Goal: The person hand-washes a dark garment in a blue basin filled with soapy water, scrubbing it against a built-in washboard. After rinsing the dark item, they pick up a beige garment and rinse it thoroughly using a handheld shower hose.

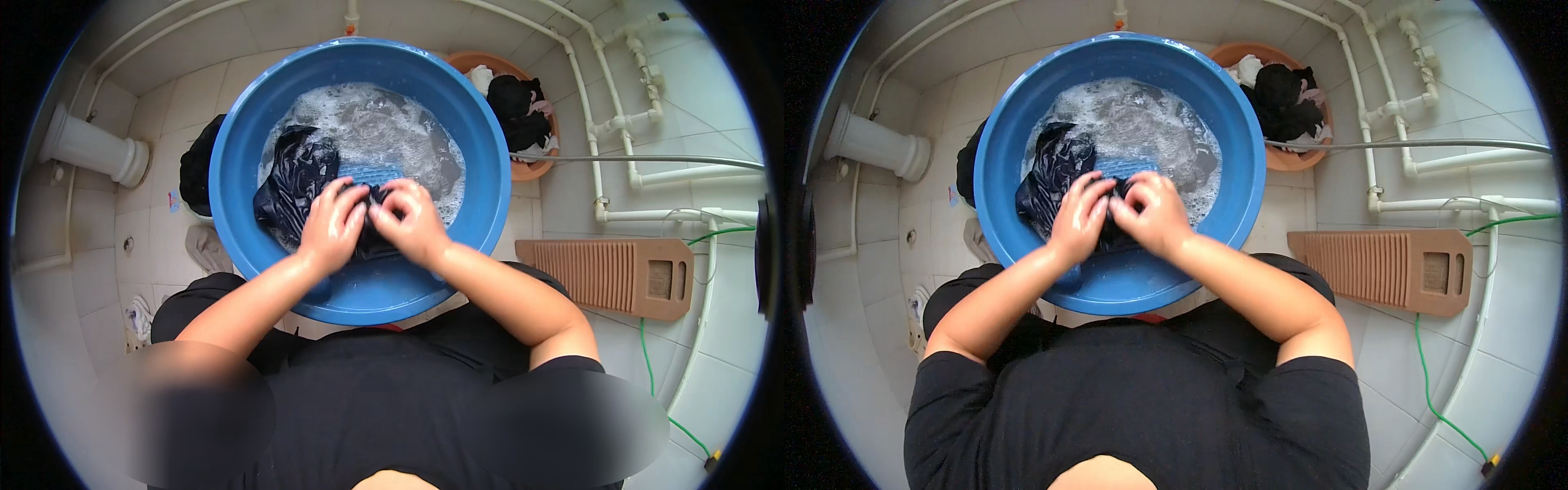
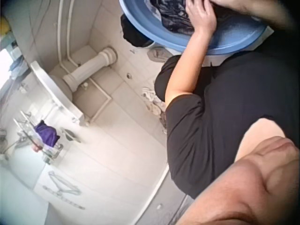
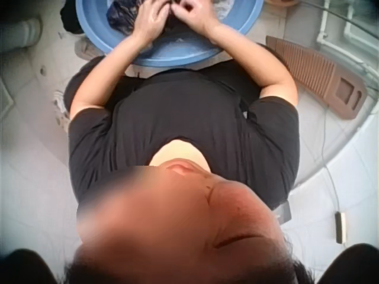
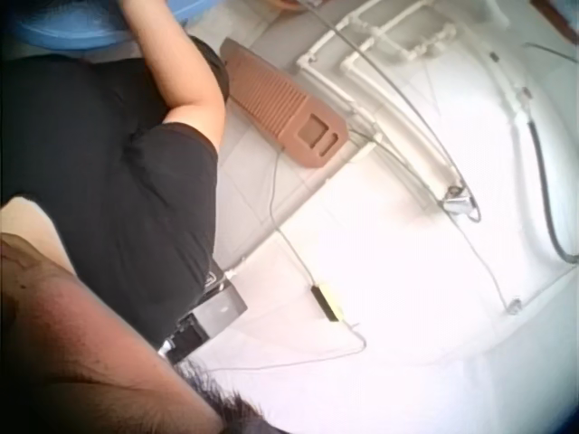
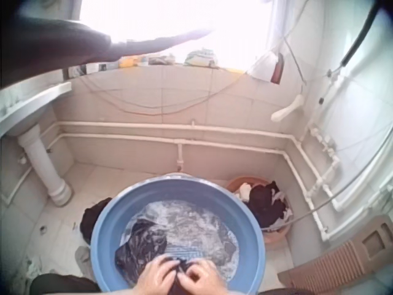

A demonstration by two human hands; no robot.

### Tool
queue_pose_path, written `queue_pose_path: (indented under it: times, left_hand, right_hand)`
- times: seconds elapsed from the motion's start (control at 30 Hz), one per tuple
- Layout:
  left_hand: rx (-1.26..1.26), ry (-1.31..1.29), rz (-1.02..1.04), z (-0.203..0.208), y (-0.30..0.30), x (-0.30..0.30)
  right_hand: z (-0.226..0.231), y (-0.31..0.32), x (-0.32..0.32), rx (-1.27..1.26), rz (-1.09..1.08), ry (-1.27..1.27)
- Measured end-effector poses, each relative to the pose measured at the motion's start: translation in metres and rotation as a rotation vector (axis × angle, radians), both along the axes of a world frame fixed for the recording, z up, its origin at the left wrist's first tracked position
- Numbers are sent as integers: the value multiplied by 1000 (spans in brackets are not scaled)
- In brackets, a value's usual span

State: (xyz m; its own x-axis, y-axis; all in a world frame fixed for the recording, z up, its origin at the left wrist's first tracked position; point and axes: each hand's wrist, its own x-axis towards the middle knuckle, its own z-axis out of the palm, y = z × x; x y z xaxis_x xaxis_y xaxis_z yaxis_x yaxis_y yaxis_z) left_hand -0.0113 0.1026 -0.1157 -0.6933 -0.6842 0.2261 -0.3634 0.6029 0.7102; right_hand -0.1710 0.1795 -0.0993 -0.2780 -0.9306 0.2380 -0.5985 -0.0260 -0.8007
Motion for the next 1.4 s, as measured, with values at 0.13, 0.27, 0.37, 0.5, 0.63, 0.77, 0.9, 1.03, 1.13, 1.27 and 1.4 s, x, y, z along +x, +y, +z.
queue_pose_path:
  times: [0.13,0.27,0.37,0.5,0.63,0.77,0.9,1.03,1.13,1.27,1.4]
  left_hand:
    - [-105,-231,-27,-3,0,-10]
    - [-93,-408,112,-27,-66,-34]
    - [-126,-300,143,-43,-63,-34]
    - [-112,-80,25,-9,-10,-8]
    - [-167,-261,-209,-13,-18,-9]
    - [-105,-211,102,-38,-70,-42]
    - [235,-165,48,-40,-56,-29]
    - [17,-90,-74,-14,-7,1]
    - [-79,-237,-125,-20,-15,-6]
    - [-164,-235,154,-31,-51,-37]
    - [94,-166,99,-31,-32,-22]
  right_hand:
    - [-12,-4,2,126,53,274]
    - [-32,-74,-26,464,-211,220]
    - [-37,-67,-21,451,-195,388]
    - [-15,-7,-5,132,12,247]
    - [-5,-14,0,246,222,411]
    - [-25,-84,-23,525,-79,211]
    - [-39,-58,-23,454,-107,396]
    - [-12,0,6,85,141,294]
    - [-11,-16,7,236,263,361]
    - [-14,-75,-10,641,61,347]
    - [-23,-38,-10,455,-76,308]
